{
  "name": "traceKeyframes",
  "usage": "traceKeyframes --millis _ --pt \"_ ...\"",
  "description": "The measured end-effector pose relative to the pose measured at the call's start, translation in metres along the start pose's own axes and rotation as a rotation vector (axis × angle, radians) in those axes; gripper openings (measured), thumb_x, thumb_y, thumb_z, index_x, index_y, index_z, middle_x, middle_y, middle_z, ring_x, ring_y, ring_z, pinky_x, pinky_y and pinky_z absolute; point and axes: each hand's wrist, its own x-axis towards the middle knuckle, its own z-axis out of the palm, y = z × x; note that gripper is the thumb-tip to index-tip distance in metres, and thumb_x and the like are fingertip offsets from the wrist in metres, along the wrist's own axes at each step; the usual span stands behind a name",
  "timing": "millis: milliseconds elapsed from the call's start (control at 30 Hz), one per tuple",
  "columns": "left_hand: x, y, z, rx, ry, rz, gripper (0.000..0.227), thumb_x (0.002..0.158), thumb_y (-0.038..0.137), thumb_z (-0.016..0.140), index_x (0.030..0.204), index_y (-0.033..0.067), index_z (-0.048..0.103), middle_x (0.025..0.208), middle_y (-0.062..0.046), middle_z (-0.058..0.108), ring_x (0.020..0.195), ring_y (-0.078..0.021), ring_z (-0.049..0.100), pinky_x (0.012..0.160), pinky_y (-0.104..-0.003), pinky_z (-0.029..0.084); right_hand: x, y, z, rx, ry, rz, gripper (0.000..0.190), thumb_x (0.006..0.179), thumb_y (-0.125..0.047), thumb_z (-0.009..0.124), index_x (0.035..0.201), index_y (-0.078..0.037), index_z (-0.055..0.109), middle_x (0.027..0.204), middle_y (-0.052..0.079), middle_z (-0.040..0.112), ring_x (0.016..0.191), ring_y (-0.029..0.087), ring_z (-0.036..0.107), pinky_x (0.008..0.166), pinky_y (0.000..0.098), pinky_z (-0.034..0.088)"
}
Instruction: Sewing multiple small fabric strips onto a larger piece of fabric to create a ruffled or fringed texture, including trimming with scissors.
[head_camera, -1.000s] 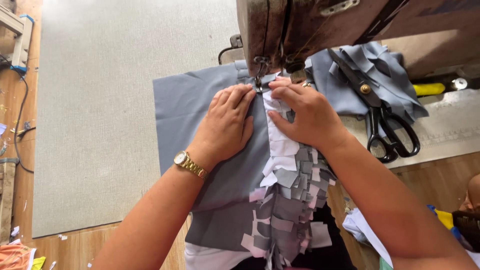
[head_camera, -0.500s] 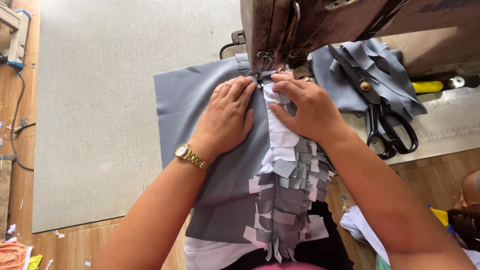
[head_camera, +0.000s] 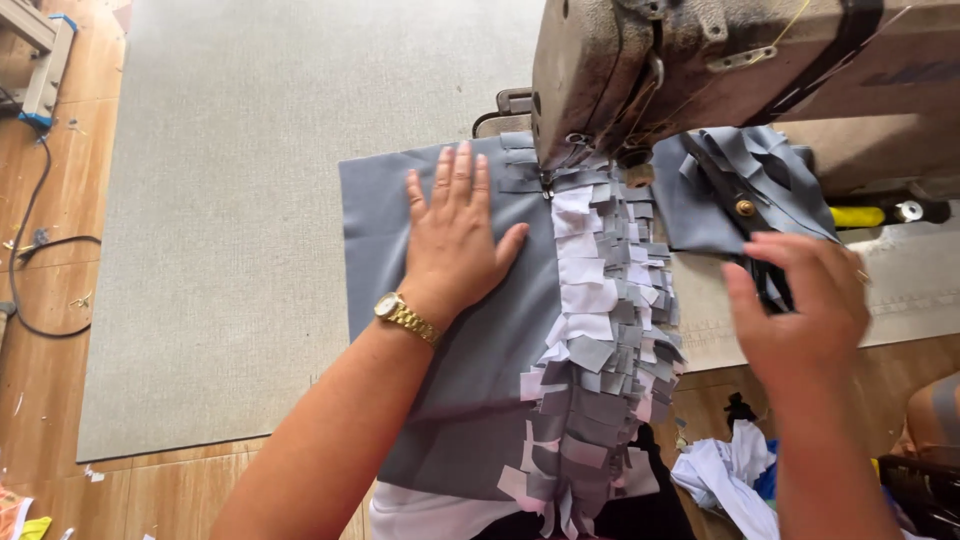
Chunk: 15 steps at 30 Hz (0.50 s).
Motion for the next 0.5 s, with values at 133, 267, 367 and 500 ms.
traceKeyframes --millis 133,267,367,500 --pt "0.005 -0.01 -0.021 -0.007 -0.158 -0.111 0.091 0.105 0.074 0.022 0.176 0.0192 0.007 0.184 -0.008 0.0 0.168 -0.0303 -0.003 0.129 -0.069 -0.005 -0.053 0.053 -0.022 -0.167 -0.047 0.117 0.021 0.107 -0.001 0.091 0.126 0.0 0.081 0.132 0.02 0.076 0.124 0.04 0.071 0.117 0.0505 0.05" --pt "0.007 -0.019 -0.008 -0.013 -0.058 -0.099 0.081 0.108 0.067 0.028 0.176 0.0247 0.018 0.184 -0.002 0.009 0.169 -0.0296 0.004 0.127 -0.073 0.0 -0.052 0.056 -0.041 -0.063 -0.146 0.302 0.014 0.112 -0.004 0.075 0.125 -0.001 0.08 0.127 0.016 0.076 0.121 0.035 0.069 0.111 0.0471 0.053" --pt "0.007 -0.026 -0.004 -0.04 -0.003 -0.056 0.082 0.108 0.065 0.034 0.174 0.0178 0.025 0.184 -0.007 0.016 0.168 -0.0313 0.008 0.126 -0.075 0.002 -0.042 0.067 -0.043 -0.016 -0.117 0.326 0.019 0.11 -0.006 0.081 0.128 -0.001 0.078 0.126 0.016 0.07 0.107 0.029 0.069 0.099 0.0422 0.057" --pt "-0.002 -0.035 0.012 -0.021 0.18 0.009 0.077 0.106 0.053 0.059 0.162 0.0013 0.049 0.171 -0.029 0.036 0.163 -0.045 0.022 0.129 -0.068 0.012 -0.011 0.041 -0.055 -0.095 -0.499 0.507 0.033 0.098 -0.038 0.083 0.119 -0.012 0.08 0.112 0.004 0.074 0.095 0.023 0.067 0.085 0.0395 0.054"
